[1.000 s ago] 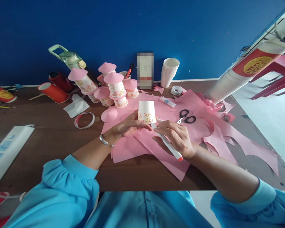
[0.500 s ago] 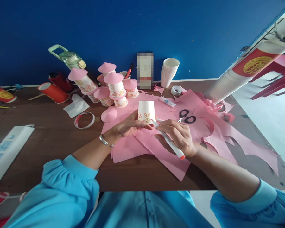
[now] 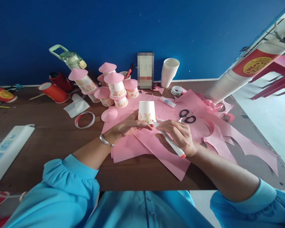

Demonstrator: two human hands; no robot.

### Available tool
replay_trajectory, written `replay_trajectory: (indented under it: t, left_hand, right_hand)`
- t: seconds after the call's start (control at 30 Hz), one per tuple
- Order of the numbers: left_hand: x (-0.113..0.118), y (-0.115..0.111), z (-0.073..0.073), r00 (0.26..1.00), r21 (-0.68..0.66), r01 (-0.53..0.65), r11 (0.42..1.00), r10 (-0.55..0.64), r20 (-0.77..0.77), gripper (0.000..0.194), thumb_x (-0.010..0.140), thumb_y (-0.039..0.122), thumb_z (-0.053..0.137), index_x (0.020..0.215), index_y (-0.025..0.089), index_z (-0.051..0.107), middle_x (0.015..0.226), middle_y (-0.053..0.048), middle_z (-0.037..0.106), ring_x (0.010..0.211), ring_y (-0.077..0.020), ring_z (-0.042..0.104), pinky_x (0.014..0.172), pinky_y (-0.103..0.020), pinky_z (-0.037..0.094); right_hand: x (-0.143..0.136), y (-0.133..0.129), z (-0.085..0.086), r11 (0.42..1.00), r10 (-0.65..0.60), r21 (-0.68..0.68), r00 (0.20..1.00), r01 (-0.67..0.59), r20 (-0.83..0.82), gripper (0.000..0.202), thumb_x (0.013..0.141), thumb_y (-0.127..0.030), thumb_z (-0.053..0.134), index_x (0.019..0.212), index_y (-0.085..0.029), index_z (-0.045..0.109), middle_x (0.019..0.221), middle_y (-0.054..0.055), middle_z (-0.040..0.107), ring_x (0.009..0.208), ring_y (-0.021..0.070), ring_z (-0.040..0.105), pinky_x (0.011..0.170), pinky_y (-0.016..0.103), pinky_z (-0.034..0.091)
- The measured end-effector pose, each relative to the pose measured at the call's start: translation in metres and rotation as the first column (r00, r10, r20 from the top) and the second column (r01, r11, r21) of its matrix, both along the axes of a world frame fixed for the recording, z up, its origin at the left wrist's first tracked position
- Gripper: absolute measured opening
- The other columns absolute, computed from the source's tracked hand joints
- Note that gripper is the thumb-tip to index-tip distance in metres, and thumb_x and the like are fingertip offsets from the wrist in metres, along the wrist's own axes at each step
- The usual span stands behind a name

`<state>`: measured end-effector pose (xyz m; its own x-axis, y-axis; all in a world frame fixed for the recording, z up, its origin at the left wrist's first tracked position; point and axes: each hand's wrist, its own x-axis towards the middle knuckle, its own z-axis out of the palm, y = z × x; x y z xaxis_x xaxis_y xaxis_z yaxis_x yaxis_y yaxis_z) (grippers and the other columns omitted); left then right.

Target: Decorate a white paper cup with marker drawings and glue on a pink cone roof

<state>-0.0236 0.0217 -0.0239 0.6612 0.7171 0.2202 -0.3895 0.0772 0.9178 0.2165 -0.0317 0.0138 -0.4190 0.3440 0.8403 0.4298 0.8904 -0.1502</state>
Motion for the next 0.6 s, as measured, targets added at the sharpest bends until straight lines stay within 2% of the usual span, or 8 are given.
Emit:
replay_trajectory:
  t: [0.13, 0.27, 0.43, 0.6]
  left_hand:
    - [0.0, 0.0, 0.0, 0.999, -0.008, -0.005, 1.0, 0.005, -0.04, 0.03, 0.085, 0.047, 0.087, 0.1, 0.021, 0.083, 0.12, -0.012, 0.075, 0.111, -0.0283, 0.076, 0.099, -0.043, 0.064]
    - [0.005, -0.001, 0.009, 0.998, -0.079, 0.012, 0.997, -0.017, -0.067, 0.025, 0.084, 0.043, 0.088, 0.094, 0.022, 0.08, 0.112, -0.009, 0.078, 0.105, -0.0273, 0.077, 0.095, -0.042, 0.064]
    - [0.008, -0.004, 0.019, 0.997, -0.065, 0.004, 0.998, -0.009, -0.081, 0.032, 0.08, 0.05, 0.09, 0.093, 0.022, 0.081, 0.11, -0.009, 0.08, 0.105, -0.0273, 0.078, 0.094, -0.041, 0.065]
    - [0.008, -0.003, 0.017, 0.996, -0.085, 0.004, 0.996, -0.012, -0.085, 0.029, 0.08, 0.047, 0.091, 0.093, 0.022, 0.081, 0.106, -0.008, 0.08, 0.101, -0.0248, 0.079, 0.091, -0.037, 0.066]
  right_hand:
    - [0.0, 0.0, 0.0, 1.0, -0.015, -0.008, 1.0, 0.015, -0.015, 0.024, 0.098, -0.016, 0.068, 0.121, -0.02, 0.063, 0.091, 0.005, 0.078, 0.075, 0.019, 0.077, 0.065, 0.029, 0.062]
    - [-0.001, 0.0, 0.0, 1.0, -0.017, -0.003, 1.0, 0.017, -0.016, 0.023, 0.097, -0.015, 0.068, 0.12, -0.02, 0.063, 0.09, 0.004, 0.078, 0.073, 0.0182, 0.077, 0.064, 0.028, 0.062]
    - [-0.001, -0.001, 0.001, 1.0, -0.026, 0.011, 1.0, 0.026, -0.007, 0.019, 0.098, -0.014, 0.068, 0.115, -0.02, 0.063, 0.088, 0.004, 0.077, 0.073, 0.0174, 0.077, 0.063, 0.028, 0.062]
    - [-0.001, -0.001, 0.001, 0.999, -0.034, 0.002, 0.999, 0.034, -0.005, 0.022, 0.097, -0.013, 0.069, 0.117, -0.021, 0.063, 0.089, 0.003, 0.077, 0.073, 0.0176, 0.077, 0.063, 0.028, 0.062]
